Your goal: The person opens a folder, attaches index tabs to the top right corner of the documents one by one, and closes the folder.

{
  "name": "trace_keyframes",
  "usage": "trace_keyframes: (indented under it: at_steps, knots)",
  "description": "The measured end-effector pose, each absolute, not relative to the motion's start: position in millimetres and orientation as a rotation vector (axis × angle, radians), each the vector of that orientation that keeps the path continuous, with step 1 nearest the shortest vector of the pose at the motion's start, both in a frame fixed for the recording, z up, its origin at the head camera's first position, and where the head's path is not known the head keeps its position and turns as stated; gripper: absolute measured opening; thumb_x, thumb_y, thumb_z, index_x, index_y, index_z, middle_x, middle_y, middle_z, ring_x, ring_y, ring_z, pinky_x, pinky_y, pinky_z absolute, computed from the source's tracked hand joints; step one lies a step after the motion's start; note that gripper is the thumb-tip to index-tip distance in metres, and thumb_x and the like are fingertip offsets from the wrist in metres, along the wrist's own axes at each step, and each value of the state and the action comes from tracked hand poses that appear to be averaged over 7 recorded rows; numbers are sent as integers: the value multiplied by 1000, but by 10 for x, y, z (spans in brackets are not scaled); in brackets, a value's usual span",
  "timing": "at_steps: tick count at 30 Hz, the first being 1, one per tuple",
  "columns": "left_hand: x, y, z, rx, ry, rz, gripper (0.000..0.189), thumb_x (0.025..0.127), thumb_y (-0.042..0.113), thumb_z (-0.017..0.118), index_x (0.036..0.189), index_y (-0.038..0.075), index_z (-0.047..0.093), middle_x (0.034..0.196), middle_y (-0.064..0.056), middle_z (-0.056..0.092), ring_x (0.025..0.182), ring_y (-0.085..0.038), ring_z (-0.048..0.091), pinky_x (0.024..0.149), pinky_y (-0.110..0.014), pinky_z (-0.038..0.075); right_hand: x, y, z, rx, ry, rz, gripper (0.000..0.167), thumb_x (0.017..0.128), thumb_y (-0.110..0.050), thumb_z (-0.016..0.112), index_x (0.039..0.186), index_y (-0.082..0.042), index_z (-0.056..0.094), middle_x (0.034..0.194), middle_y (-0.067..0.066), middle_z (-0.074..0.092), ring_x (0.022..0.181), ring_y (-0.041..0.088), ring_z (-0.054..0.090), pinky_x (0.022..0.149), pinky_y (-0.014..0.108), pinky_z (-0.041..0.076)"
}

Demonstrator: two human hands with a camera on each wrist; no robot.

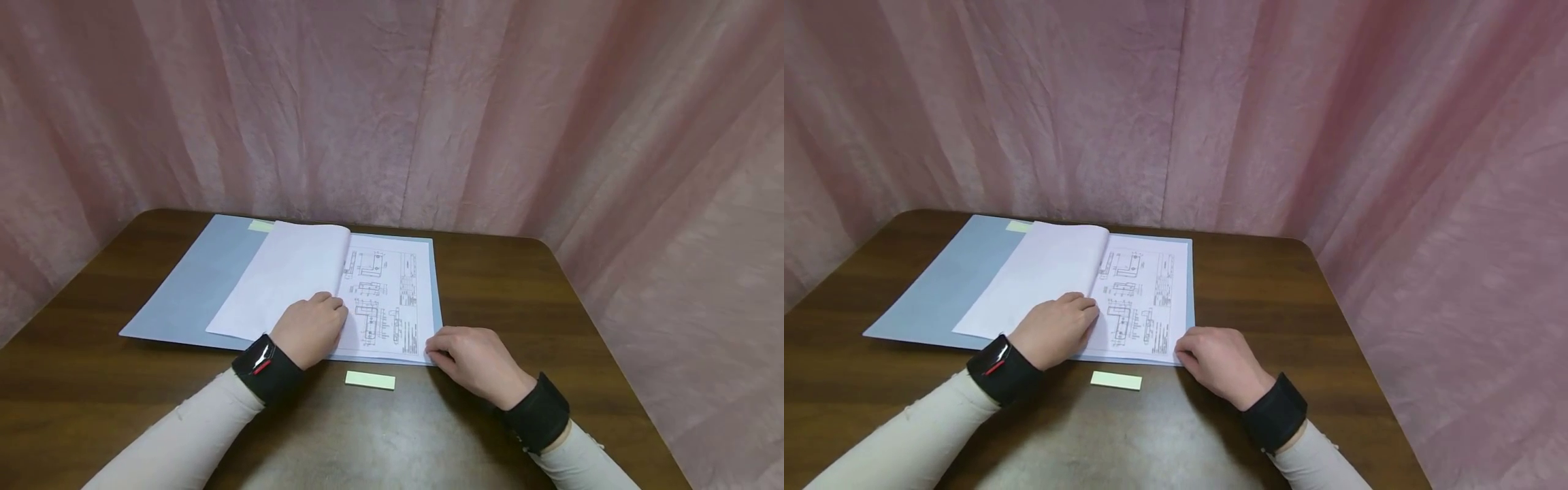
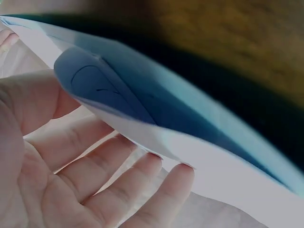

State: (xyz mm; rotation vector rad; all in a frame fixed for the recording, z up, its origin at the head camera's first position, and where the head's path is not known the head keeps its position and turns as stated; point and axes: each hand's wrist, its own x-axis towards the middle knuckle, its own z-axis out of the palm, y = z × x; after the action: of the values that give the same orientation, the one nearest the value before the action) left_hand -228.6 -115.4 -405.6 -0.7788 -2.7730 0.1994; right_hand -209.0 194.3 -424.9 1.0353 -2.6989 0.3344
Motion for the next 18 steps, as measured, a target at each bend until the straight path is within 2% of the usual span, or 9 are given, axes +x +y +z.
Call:
trace_keyframes:
  at_steps: [5,13,18]
  knots:
    - [-2266,-1148,-4089,-763,-2770,188,30,95,17,88,117,-2,80,114,-16,79,97,-31,70,83,-45,65,-2075,1955,-4269,1021,-2698,318,13,93,-18,92,105,-17,86,96,-8,76,75,8,58,68,25,52]
    - [-2272,-1155,-4095,-748,-2783,176,33,91,10,91,119,-3,80,115,-17,79,100,-32,70,86,-46,65,-2074,1968,-4267,1009,-2706,328,15,93,-18,92,107,-17,87,103,-7,79,81,6,64,72,28,56]
    - [-2273,-1155,-4103,-751,-2772,176,33,90,10,92,118,-2,81,113,-17,79,96,-32,69,82,-45,65,-2074,1974,-4266,1013,-2706,331,15,93,-17,92,108,-17,87,104,-6,80,83,6,66,73,28,57]
